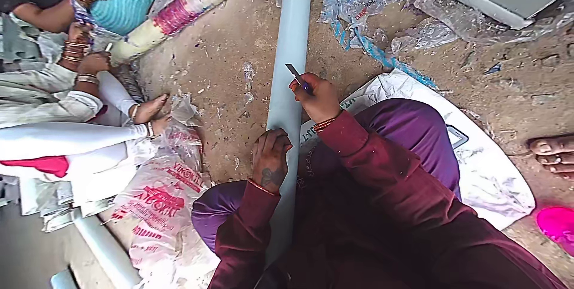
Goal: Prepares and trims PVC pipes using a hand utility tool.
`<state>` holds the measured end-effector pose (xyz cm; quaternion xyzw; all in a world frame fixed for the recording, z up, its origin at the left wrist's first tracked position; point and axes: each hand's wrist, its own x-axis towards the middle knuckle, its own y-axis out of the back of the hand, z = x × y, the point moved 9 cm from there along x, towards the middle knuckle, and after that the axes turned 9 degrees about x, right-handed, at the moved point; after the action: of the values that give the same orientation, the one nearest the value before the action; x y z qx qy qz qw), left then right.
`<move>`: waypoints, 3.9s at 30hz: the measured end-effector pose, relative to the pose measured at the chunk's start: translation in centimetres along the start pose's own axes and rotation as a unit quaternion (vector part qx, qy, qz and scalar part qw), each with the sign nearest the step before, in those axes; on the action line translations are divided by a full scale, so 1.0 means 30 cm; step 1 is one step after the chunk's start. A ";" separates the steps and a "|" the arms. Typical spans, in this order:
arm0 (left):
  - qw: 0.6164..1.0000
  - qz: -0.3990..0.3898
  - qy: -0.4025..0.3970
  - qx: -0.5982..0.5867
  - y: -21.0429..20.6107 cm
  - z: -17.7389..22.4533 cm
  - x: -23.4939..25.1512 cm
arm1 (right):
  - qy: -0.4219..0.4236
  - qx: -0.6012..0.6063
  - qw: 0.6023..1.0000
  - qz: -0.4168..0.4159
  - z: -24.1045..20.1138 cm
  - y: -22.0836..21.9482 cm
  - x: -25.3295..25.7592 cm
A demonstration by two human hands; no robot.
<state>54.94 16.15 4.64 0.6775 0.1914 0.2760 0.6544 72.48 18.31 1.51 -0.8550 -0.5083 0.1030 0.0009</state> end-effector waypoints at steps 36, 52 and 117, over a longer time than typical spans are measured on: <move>0.994 -0.081 -0.040 -0.062 -0.031 -0.044 -0.027 | -0.012 0.018 1.000 -0.001 -0.014 0.009 0.004; 0.949 -0.011 -0.080 -0.305 0.110 -0.049 -0.182 | -0.008 0.019 1.000 0.007 -0.017 0.020 0.006; 0.842 -0.366 0.273 -0.286 -0.044 -0.137 -0.257 | 0.116 -0.072 0.990 -0.019 0.128 -0.003 -0.278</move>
<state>46.54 14.66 2.35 0.2377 0.5089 0.2332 0.7938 67.87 10.71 -0.78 -0.8493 -0.5268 -0.0341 -0.0001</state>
